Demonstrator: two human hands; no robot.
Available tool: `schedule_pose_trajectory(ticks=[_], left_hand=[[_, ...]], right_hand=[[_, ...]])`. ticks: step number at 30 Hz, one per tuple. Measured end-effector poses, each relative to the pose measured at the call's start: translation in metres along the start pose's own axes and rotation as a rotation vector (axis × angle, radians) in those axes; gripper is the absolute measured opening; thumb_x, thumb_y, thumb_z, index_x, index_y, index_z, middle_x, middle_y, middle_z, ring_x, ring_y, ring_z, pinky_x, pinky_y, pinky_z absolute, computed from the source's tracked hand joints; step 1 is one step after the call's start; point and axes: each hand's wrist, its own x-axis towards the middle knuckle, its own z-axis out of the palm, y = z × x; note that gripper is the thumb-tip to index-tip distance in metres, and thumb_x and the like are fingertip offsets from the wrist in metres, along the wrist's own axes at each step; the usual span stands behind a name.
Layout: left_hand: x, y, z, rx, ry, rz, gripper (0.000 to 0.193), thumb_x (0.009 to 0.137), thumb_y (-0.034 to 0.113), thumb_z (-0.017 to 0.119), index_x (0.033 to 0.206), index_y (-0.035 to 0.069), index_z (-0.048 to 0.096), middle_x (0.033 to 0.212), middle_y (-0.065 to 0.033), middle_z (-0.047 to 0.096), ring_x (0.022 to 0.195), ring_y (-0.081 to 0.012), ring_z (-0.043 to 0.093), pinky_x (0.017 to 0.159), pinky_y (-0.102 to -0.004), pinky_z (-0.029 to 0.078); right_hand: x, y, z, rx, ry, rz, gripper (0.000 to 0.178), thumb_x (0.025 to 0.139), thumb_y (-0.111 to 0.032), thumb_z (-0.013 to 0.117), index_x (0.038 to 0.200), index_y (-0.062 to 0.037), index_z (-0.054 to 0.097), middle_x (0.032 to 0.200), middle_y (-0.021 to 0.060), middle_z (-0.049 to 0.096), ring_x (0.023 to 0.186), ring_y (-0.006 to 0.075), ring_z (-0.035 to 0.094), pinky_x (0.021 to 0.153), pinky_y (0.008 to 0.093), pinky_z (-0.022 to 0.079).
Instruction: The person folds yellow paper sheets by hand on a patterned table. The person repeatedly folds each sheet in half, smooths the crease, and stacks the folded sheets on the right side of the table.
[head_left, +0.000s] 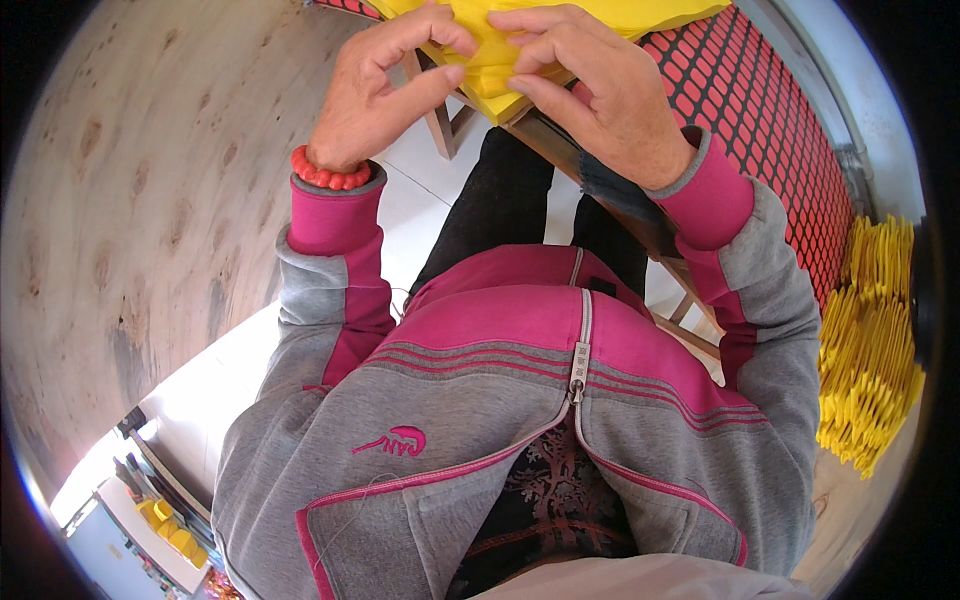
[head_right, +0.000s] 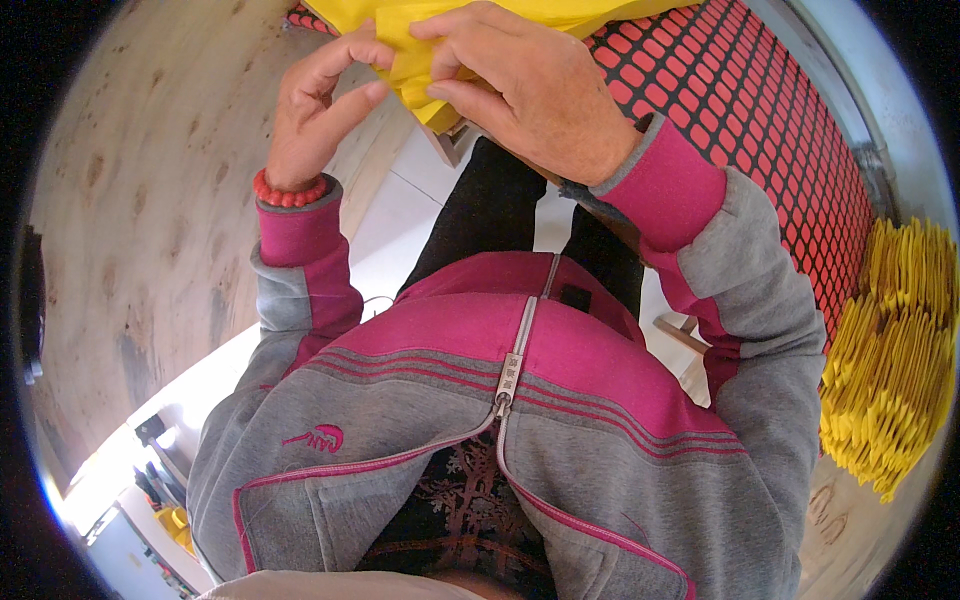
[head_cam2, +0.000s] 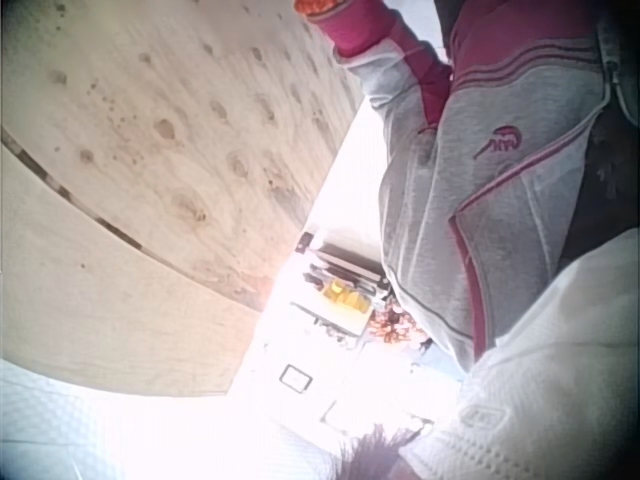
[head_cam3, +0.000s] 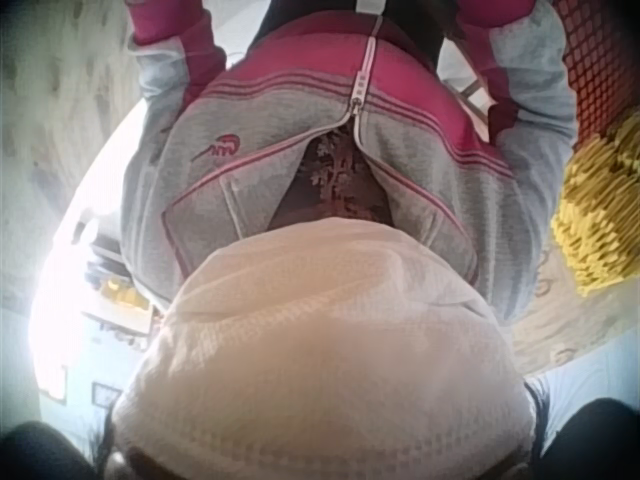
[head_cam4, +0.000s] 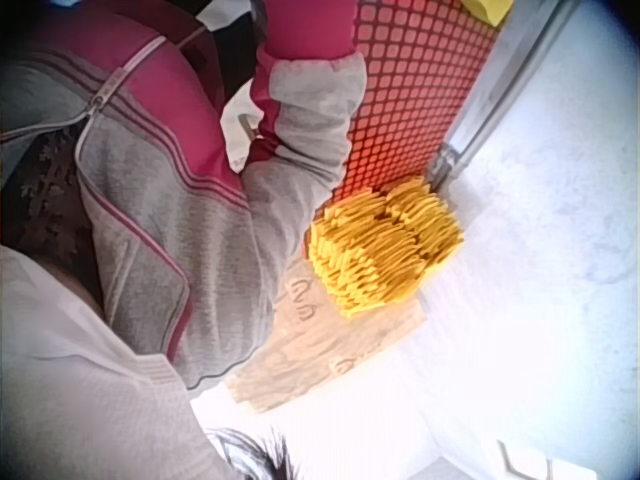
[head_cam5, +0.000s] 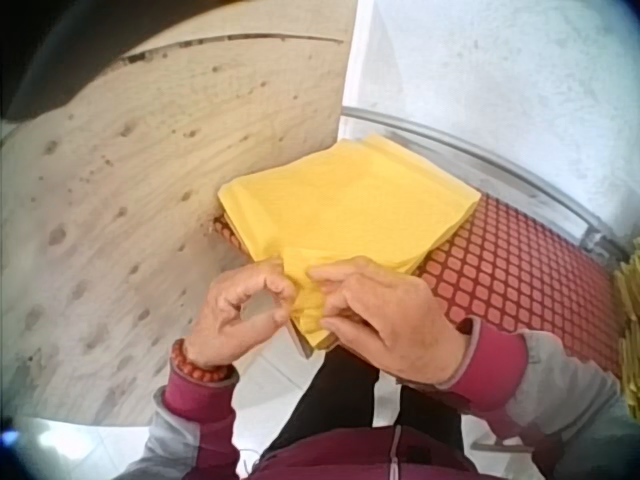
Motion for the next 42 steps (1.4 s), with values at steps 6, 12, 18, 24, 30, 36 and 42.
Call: schedule_pose_trajectory(ticks=[6,12,18,24,30,36,42], left_hand=[[0.0026,0.0018,0.0041,0.088,-0.01,0.055,0.007,0.096,0.004,0.069,0.102,0.004,0.066,0.105,0.0,0.067,0.103,-0.0097,0.059,0.097,-0.0263,0.045],[0.0015,-0.0005,0.0041,0.029,0.009,-0.057,0.005,0.097,0.006,0.069,0.099,0.004,0.066,0.099,0.0037,0.065,0.097,-0.0071,0.058,0.092,-0.0236,0.046],[0.0012,-0.0014,0.0051,0.054,0.016,-0.041,0.004,0.097,0.007,0.069,0.099,0.004,0.066,0.097,0.0037,0.065,0.095,-0.0067,0.058,0.09,-0.0229,0.045],[0.0023,-0.0016,0.0015,0.055,0.002,-0.029,0.006,0.096,0.004,0.069,0.1,0.003,0.066,0.099,0.0021,0.066,0.097,-0.0075,0.059,0.092,-0.024,0.046],[0.0024,0.0008,0.006,0.111,0.039,0.105,0.011,0.093,0.001,0.07,0.103,0.003,0.066,0.106,0.0003,0.068,0.102,-0.0094,0.06,0.097,-0.0258,0.046],[0.0018,-0.004,0.006,0.064,0.025,-0.003,0.009,0.095,0.005,0.071,0.104,0.004,0.067,0.104,0.0021,0.068,0.101,-0.0085,0.06,0.095,-0.0253,0.046],[0.0007,-0.0051,0.0053,0.071,0.038,-0.026,0.008,0.098,0.008,0.069,0.104,0.003,0.067,0.101,0.0031,0.067,0.098,-0.007,0.06,0.092,-0.0238,0.047]], right_hand=[[-0.0023,0.0011,0.0016,0.05,0.014,0.053,0.018,0.083,-0.004,0.077,0.093,-0.0025,0.062,0.117,0.0201,0.07,0.097,0.0333,0.07,0.08,0.0349,0.056],[0.002,0.0003,0.0005,-0.043,0.023,-0.067,0.018,0.083,-0.005,0.078,0.091,-0.0017,0.062,0.122,0.0199,0.068,0.101,0.0321,0.07,0.082,0.0341,0.058],[0.0024,-0.0034,0.0,-0.124,-0.007,-0.088,0.016,0.084,-0.004,0.077,0.092,-0.002,0.064,0.123,0.0192,0.068,0.105,0.0329,0.07,0.086,0.0363,0.057],[0.0018,-0.0024,0.0001,-0.021,-0.007,-0.025,0.016,0.084,-0.004,0.077,0.092,-0.0031,0.063,0.122,0.0198,0.069,0.102,0.0328,0.069,0.085,0.0358,0.056],[-0.001,-0.0012,0.0013,0.014,-0.015,0.027,0.018,0.084,-0.003,0.077,0.092,-0.0032,0.061,0.121,0.0199,0.069,0.098,0.033,0.069,0.081,0.0362,0.056],[0.0,-0.003,0.0002,0.012,0.015,0.074,0.018,0.083,-0.002,0.077,0.091,-0.0026,0.062,0.126,0.0203,0.067,0.096,0.033,0.07,0.08,0.0356,0.057],[0.0032,-0.0047,0.0001,-0.174,0.005,-0.109,0.015,0.084,-0.004,0.077,0.092,-0.0022,0.065,0.127,0.0199,0.066,0.105,0.032,0.07,0.086,0.0357,0.058]])
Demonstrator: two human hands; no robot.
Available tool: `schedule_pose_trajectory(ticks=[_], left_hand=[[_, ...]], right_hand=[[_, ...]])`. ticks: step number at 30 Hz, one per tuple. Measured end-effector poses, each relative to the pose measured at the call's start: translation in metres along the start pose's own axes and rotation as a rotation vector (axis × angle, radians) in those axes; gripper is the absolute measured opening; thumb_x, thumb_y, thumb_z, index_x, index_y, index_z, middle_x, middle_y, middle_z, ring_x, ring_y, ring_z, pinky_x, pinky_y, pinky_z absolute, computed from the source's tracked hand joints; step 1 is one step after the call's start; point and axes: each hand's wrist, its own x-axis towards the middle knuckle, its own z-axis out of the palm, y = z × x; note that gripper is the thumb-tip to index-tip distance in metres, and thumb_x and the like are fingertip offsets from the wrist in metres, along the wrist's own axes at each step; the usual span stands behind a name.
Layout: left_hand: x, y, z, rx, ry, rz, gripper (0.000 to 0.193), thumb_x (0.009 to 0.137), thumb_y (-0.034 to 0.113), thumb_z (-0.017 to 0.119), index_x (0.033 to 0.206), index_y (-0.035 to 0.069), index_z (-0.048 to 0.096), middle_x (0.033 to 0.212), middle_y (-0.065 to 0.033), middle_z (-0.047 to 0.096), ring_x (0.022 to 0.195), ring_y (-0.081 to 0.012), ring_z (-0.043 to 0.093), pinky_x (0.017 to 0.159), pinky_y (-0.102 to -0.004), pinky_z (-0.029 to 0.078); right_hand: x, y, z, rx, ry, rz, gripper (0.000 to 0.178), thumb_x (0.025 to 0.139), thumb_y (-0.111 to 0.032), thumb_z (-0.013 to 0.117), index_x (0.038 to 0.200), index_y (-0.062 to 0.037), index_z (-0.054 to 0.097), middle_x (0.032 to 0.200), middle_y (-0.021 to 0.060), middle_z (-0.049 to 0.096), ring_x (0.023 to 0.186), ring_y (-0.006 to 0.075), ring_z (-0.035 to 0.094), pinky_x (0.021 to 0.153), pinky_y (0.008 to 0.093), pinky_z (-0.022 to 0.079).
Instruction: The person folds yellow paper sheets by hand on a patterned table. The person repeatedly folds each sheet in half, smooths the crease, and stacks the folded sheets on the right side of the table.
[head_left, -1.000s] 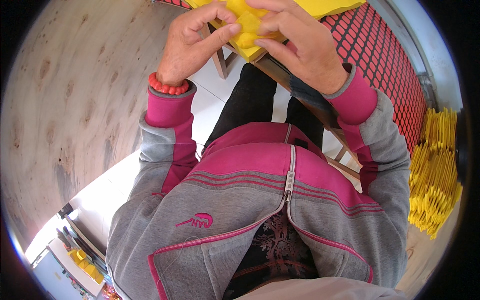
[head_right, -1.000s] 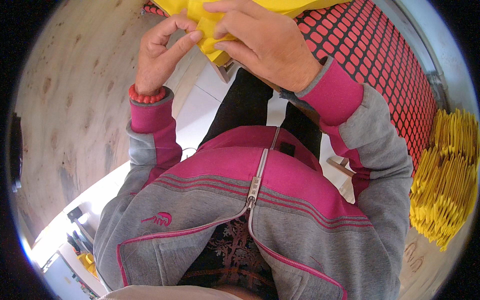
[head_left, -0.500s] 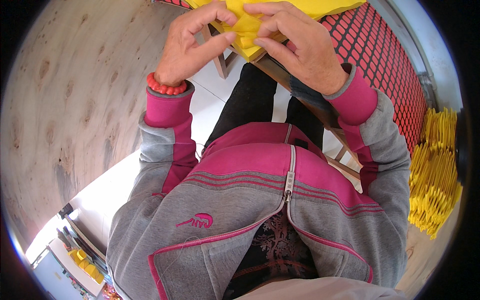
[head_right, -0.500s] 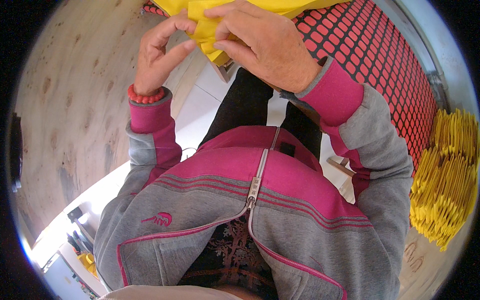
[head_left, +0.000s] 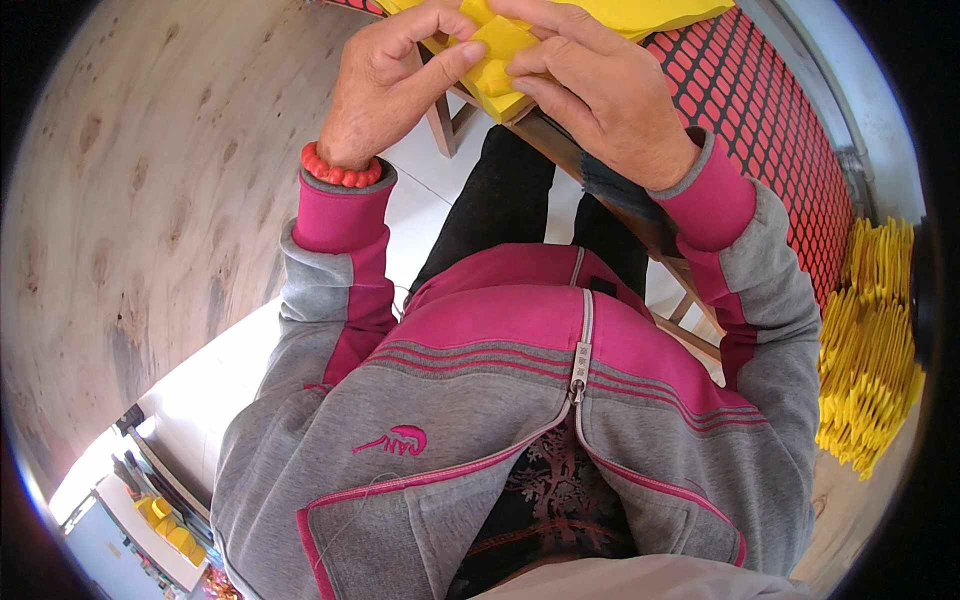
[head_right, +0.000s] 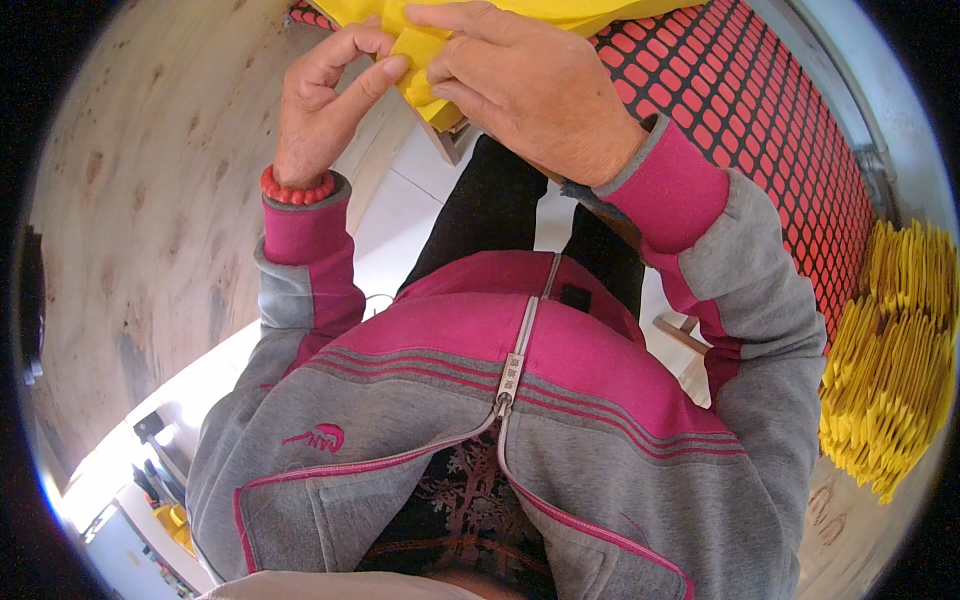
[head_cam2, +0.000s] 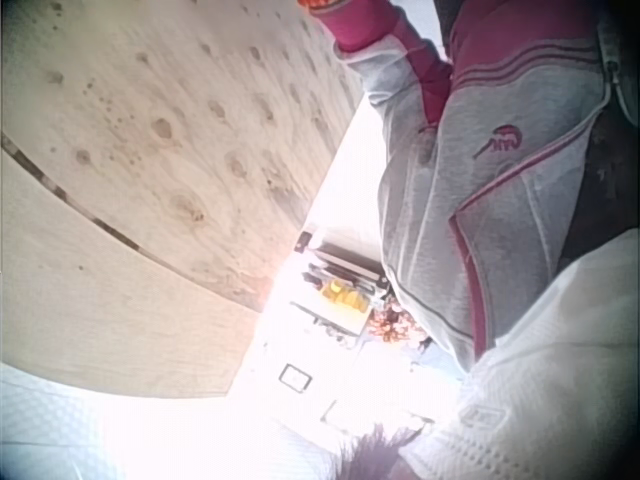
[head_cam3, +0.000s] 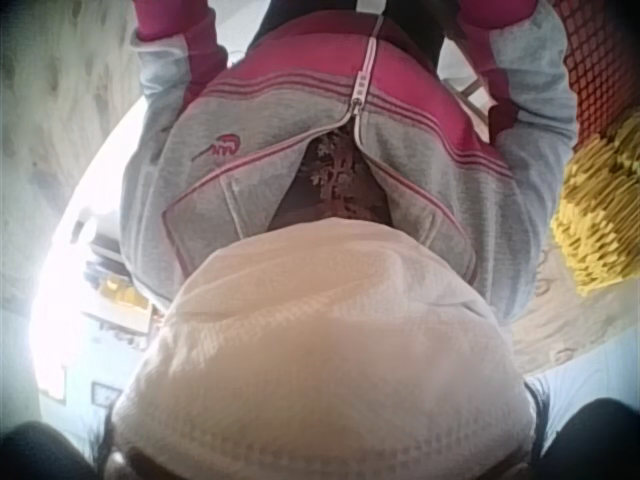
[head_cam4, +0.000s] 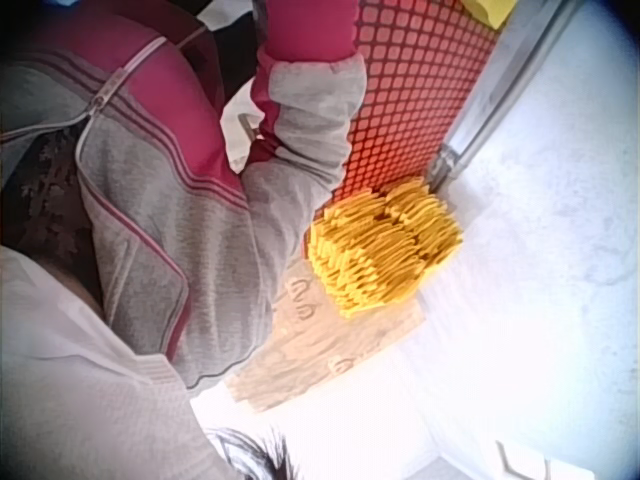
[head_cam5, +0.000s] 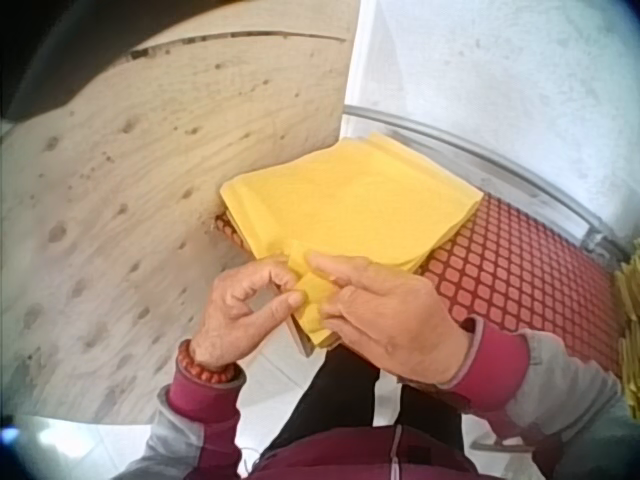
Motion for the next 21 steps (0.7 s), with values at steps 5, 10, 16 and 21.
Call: schedule_pose_trajectory(ticks=[5,10,16,21], left_hand=[[-0.0001,-0.003,0.0,-0.027,0.0,0.006,0.009,0.098,0.008,0.069,0.104,0.003,0.068,0.101,0.0031,0.067,0.098,-0.0068,0.06,0.092,-0.0238,0.046],[0.0004,-0.0055,-0.0085,0.035,-0.06,0.064,0.016,0.093,0.002,0.069,0.109,0.002,0.067,0.107,-0.0001,0.068,0.104,-0.0101,0.061,0.1,-0.0275,0.045],[-0.0038,-0.0052,-0.0034,0.049,-0.004,0.13,0.025,0.091,-0.002,0.07,0.115,0.002,0.066,0.119,-0.0031,0.068,0.114,-0.0128,0.061,0.108,-0.03,0.042],[-0.001,-0.0081,-0.0023,-0.017,-0.036,0.093,0.017,0.095,0.003,0.071,0.111,0.003,0.067,0.113,-0.0012,0.069,0.109,-0.0109,0.061,0.101,-0.0277,0.046]], right_hand=[[-0.0013,-0.0001,0.002,0.045,-0.012,0.047,0.014,0.084,-0.004,0.077,0.092,-0.0021,0.065,0.125,0.0203,0.068,0.107,0.0321,0.07,0.087,0.036,0.057],[-0.0019,0.0016,0.0022,0.096,-0.013,0.058,0.015,0.084,-0.004,0.077,0.091,-0.0017,0.063,0.121,0.021,0.069,0.106,0.0325,0.07,0.086,0.0361,0.057],[-0.003,0.0039,0.0031,0.126,-0.007,0.071,0.017,0.084,-0.004,0.077,0.091,-0.0016,0.061,0.119,0.0208,0.069,0.105,0.0324,0.07,0.086,0.0362,0.057],[-0.0039,0.0026,0.0042,0.14,0.017,0.098,0.02,0.083,-0.005,0.078,0.092,-0.002,0.061,0.12,0.0212,0.069,0.102,0.0332,0.07,0.085,0.0354,0.057]])
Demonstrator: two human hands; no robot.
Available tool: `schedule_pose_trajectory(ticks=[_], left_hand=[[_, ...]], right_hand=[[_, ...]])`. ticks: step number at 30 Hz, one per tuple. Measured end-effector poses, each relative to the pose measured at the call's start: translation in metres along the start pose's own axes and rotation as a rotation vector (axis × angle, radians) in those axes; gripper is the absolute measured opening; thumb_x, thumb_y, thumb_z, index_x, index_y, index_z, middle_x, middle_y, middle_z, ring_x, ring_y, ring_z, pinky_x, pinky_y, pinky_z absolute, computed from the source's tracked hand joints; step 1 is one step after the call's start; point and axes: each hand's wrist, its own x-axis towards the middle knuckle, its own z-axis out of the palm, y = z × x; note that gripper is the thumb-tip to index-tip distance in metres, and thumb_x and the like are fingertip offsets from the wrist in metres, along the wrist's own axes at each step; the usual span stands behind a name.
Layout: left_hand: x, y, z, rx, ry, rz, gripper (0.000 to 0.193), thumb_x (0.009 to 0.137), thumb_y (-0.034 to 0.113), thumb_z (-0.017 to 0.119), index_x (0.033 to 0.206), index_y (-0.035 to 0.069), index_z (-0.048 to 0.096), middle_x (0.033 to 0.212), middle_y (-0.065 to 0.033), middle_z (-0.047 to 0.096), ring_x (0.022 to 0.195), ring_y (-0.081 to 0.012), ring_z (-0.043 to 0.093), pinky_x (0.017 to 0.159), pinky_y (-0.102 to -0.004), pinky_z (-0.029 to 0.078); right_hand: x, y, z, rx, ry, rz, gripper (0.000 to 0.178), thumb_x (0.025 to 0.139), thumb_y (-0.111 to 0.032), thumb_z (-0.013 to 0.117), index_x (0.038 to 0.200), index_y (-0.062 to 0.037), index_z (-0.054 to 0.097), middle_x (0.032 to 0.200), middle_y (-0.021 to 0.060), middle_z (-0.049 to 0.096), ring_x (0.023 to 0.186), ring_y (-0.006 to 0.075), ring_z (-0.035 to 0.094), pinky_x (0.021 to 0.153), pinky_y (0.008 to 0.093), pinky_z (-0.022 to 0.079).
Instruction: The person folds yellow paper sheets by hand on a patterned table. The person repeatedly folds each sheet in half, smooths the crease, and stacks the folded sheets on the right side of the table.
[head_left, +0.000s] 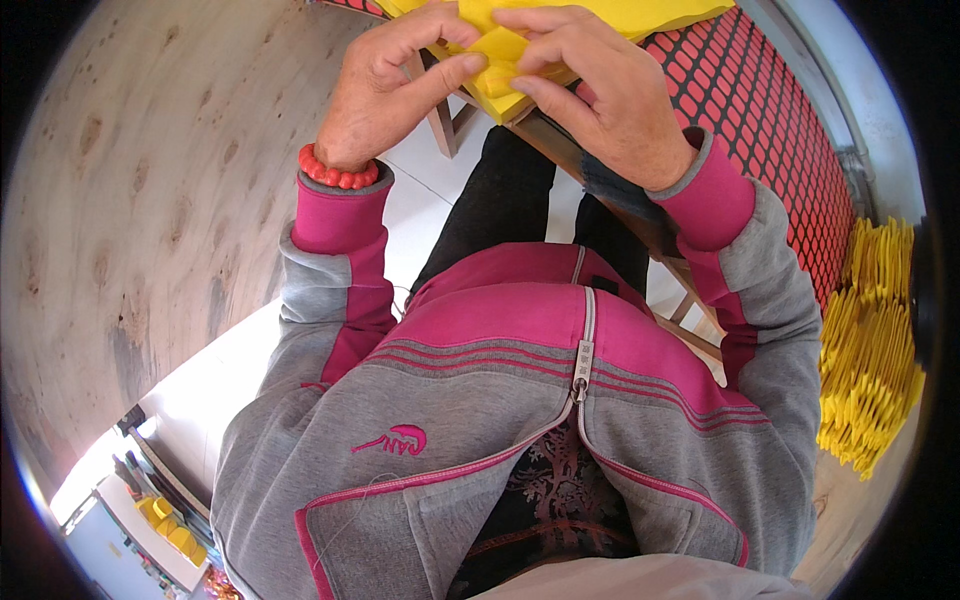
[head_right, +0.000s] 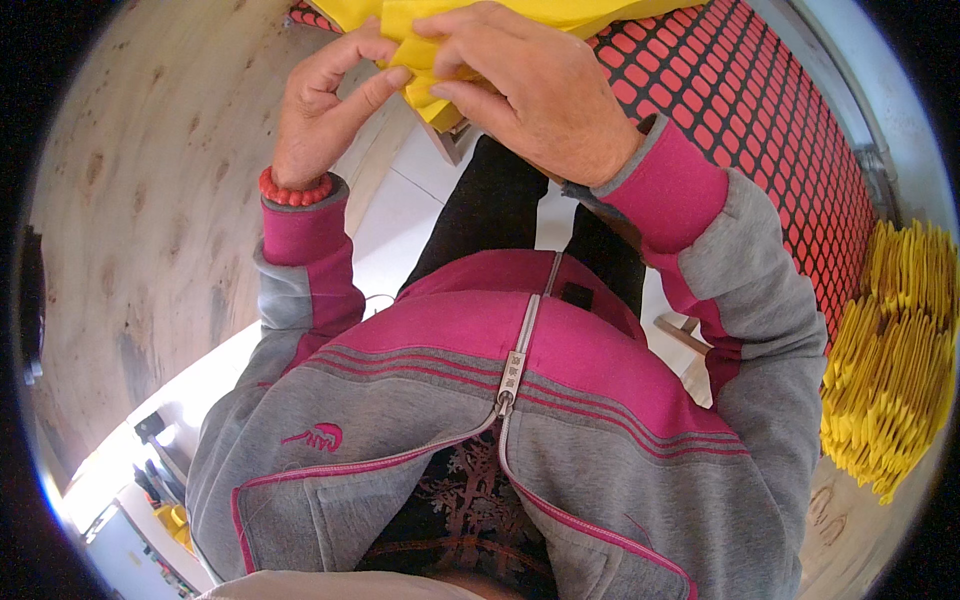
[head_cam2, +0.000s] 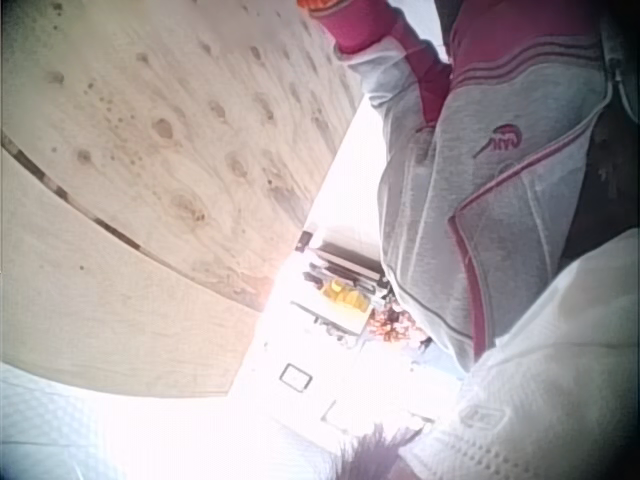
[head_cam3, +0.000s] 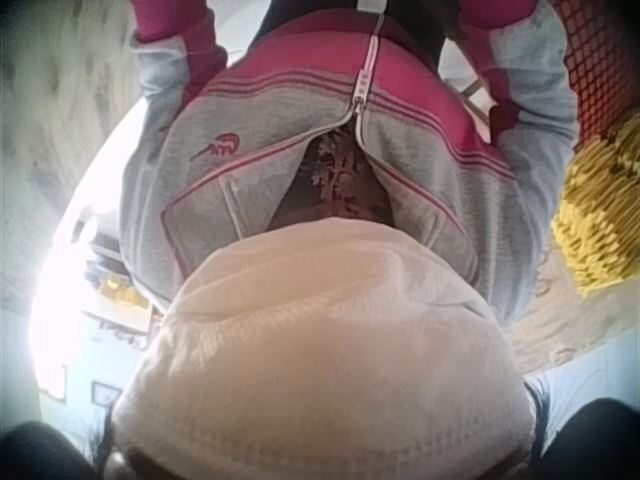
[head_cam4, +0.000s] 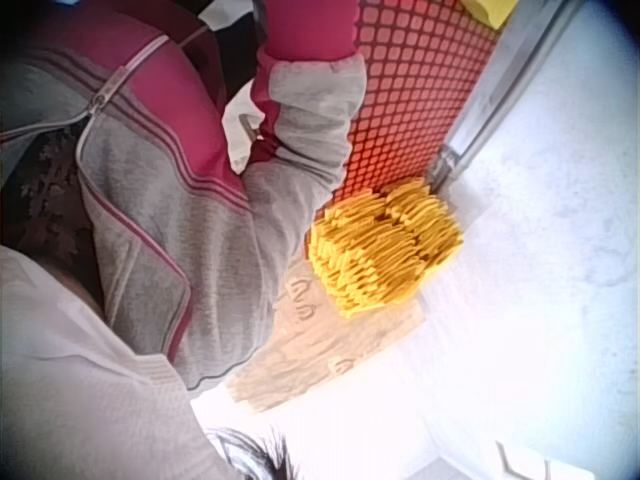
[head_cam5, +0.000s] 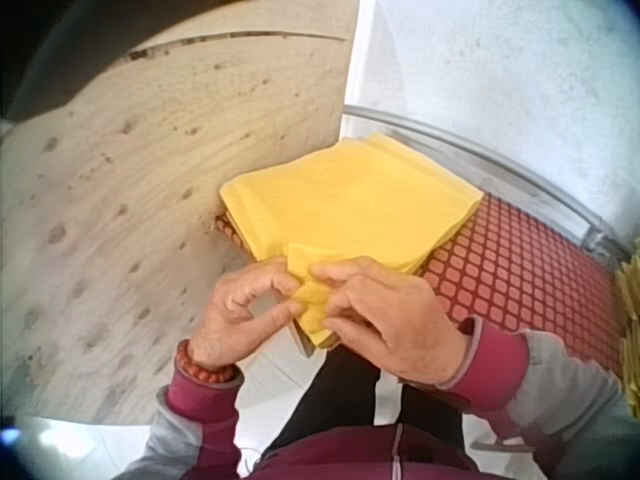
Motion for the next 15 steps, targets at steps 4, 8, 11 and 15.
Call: schedule_pose_trajectory(ticks=[4,8,11,15], left_hand=[[0.0,0.001,0.0,-0.038,-0.008,-0.036,0.012,0.098,0.006,0.07,0.109,0.003,0.067,0.108,0.0003,0.069,0.104,-0.0085,0.061,0.095,-0.0258,0.047],[0.001,0.002,0.004,-0.089,0.045,-0.074,0.012,0.099,0.005,0.068,0.11,0.002,0.068,0.107,0.0011,0.069,0.103,-0.0085,0.061,0.095,-0.0255,0.047],[0.001,0.0,0.008,-0.126,0.105,-0.068,0.012,0.098,0.003,0.069,0.11,0.002,0.067,0.108,0.001,0.069,0.104,-0.0089,0.062,0.095,-0.0256,0.048],[-0.004,-0.005,0.011,-0.261,0.191,-0.146,0.013,0.096,-0.002,0.069,0.108,0.002,0.065,0.107,0.0002,0.068,0.105,-0.0098,0.063,0.096,-0.0257,0.048]], right_hand=[[-0.002,0.0,-0.004,0.004,0.003,0.051,0.021,0.082,-0.007,0.079,0.093,-0.0025,0.062,0.126,0.0229,0.066,0.104,0.0352,0.069,0.086,0.0361,0.056],[0.0,0.004,-0.002,-0.166,-0.017,-0.107,0.02,0.082,-0.008,0.078,0.096,-0.0032,0.065,0.133,0.0231,0.063,0.114,0.0378,0.065,0.096,0.0417,0.053],[0.001,0.007,0.0,-0.15,0.022,-0.193,0.02,0.082,-0.009,0.077,0.098,-0.0036,0.067,0.137,0.0216,0.061,0.121,0.0393,0.062,0.104,0.0457,0.048],[0.0,0.005,-0.001,-0.115,-0.065,-0.075,0.018,0.083,-0.008,0.077,0.097,-0.0037,0.066,0.135,0.0211,0.063,0.124,0.0409,0.061,0.104,0.0467,0.048]])
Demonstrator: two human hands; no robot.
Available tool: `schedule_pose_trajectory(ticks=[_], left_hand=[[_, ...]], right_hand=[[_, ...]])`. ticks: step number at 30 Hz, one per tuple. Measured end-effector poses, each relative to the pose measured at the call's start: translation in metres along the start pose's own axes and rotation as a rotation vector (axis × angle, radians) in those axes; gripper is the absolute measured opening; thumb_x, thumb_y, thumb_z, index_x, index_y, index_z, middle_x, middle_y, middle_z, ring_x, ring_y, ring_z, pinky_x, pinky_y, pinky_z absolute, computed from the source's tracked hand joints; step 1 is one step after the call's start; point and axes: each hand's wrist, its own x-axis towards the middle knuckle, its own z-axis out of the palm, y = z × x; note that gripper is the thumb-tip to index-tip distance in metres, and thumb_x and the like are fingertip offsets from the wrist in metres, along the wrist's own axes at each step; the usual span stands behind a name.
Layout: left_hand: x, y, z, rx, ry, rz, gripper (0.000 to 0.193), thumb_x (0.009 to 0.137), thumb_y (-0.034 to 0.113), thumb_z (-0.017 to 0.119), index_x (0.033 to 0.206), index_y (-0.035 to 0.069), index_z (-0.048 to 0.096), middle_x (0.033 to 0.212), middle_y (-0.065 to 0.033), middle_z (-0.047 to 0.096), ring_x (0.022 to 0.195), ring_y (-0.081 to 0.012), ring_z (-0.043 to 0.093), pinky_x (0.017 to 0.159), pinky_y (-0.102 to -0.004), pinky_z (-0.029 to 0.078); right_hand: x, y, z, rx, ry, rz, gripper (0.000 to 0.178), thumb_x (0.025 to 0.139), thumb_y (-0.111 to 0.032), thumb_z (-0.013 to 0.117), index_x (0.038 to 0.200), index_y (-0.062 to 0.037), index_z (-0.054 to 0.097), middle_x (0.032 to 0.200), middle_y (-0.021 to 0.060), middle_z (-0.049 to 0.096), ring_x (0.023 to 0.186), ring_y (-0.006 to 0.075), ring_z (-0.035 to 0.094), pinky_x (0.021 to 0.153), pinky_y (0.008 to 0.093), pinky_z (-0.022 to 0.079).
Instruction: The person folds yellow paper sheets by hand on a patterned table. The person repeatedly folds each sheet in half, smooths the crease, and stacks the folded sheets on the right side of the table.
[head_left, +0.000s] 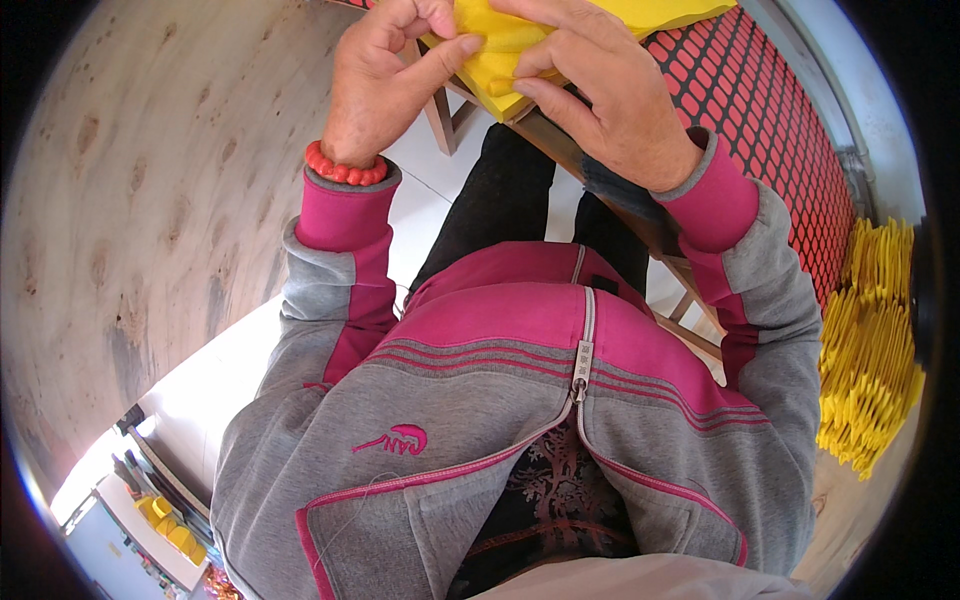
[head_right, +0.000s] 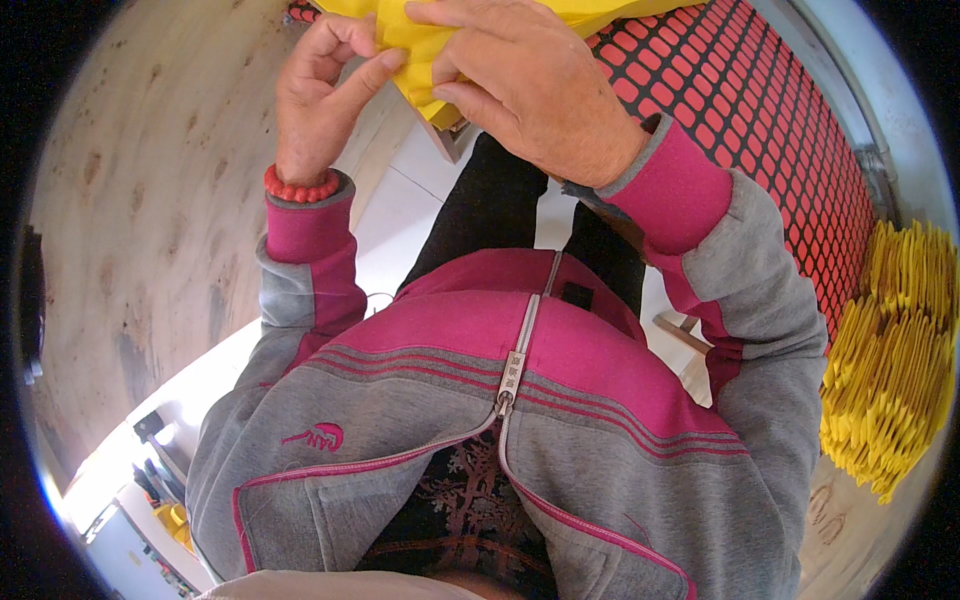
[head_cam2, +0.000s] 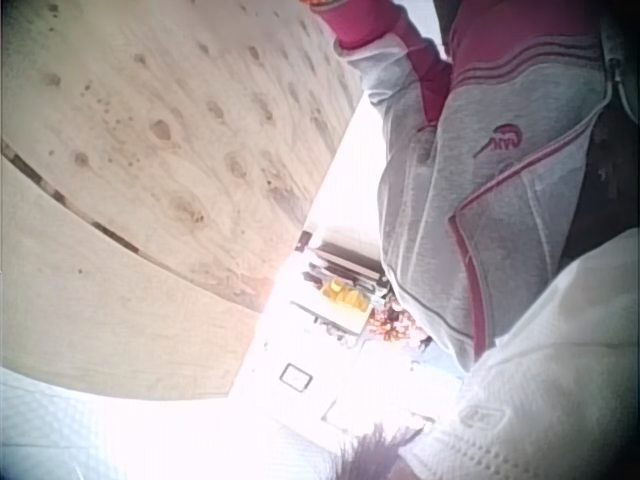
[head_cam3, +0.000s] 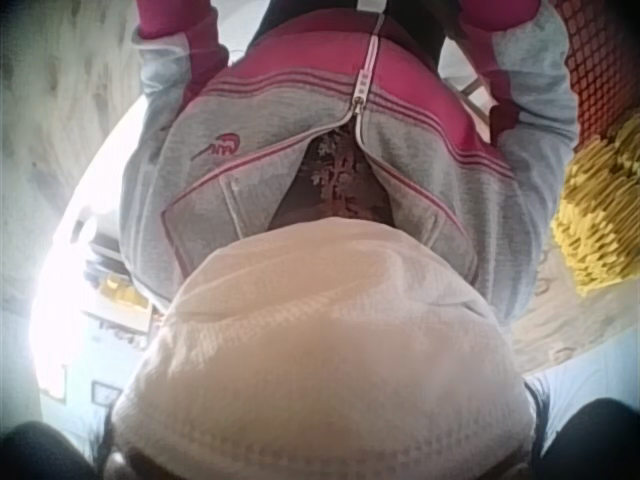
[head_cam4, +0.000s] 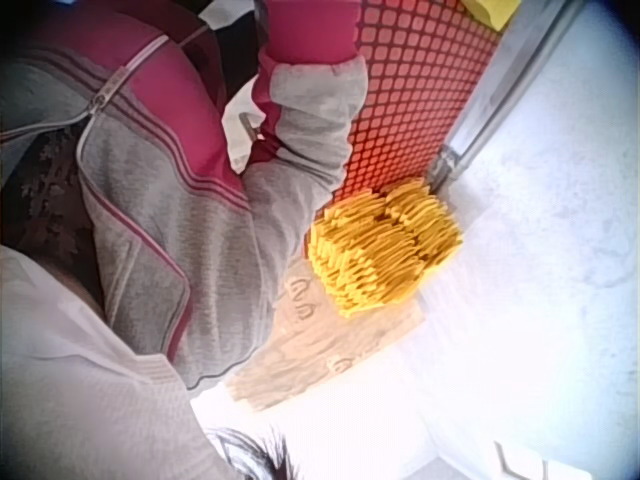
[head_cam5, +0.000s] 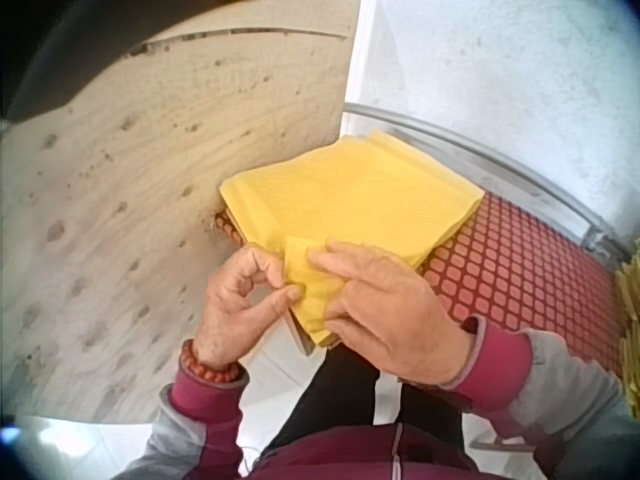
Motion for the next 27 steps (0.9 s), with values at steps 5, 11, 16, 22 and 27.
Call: schedule_pose_trajectory(ticks=[5,11,16,22,27], left_hand=[[0.001,-0.002,-0.005,-0.046,-0.041,0.031,0.017,0.095,-0.005,0.067,0.111,0.001,0.067,0.112,-0.0026,0.069,0.11,-0.0125,0.063,0.097,-0.0264,0.048],[0.003,0.015,-0.008,0.181,-0.199,0.171,0.022,0.092,-0.005,0.069,0.113,0.002,0.07,0.117,-0.0056,0.07,0.114,-0.0158,0.063,0.103,-0.0297,0.045],[0.008,0.017,-0.003,0.217,-0.229,0.187,0.012,0.093,-0.001,0.07,0.104,0.003,0.07,0.112,-0.0038,0.069,0.109,-0.0146,0.063,0.102,-0.0292,0.044],[0.005,0.015,-0.005,0.268,-0.222,0.189,0.015,0.093,-0.005,0.068,0.097,0.007,0.06,0.1,-0.0005,0.065,0.098,-0.0104,0.061,0.086,-0.0242,0.048],[0.002,0.005,-0.004,0.097,-0.112,0.09,0.009,0.097,0.001,0.069,0.105,0.003,0.066,0.106,0.0001,0.067,0.106,-0.0113,0.062,0.097,-0.0272,0.047]], right_hand=[[-0.001,-0.002,-0.002,0.073,-0.013,0.079,0.018,0.083,-0.007,0.078,0.095,-0.003,0.065,0.127,0.0221,0.067,0.125,0.042,0.06,0.103,0.0461,0.049],[-0.003,0.0,0.001,0.077,0.016,0.069,0.022,0.081,-0.006,0.079,0.096,-0.0015,0.063,0.119,0.0251,0.067,0.121,0.0424,0.063,0.1,0.045,0.05],[-0.004,-0.003,0.001,0.187,0.107,0.162,0.026,0.078,-0.005,0.082,0.096,-0.001,0.063,0.125,0.025,0.065,0.113,0.0406,0.065,0.096,0.0447,0.052],[0.001,-0.003,-0.004,0.014,0.079,-0.001,0.029,0.075,-0.006,0.083,0.095,-0.0018,0.062,0.133,0.0251,0.062,0.112,0.0392,0.064,0.097,0.0443,0.051],[0.004,-0.003,-0.003,0.015,0.138,-0.096,0.029,0.075,-0.006,0.083,0.096,-0.0021,0.063,0.137,0.0254,0.061,0.119,0.0392,0.063,0.101,0.0462,0.049]])
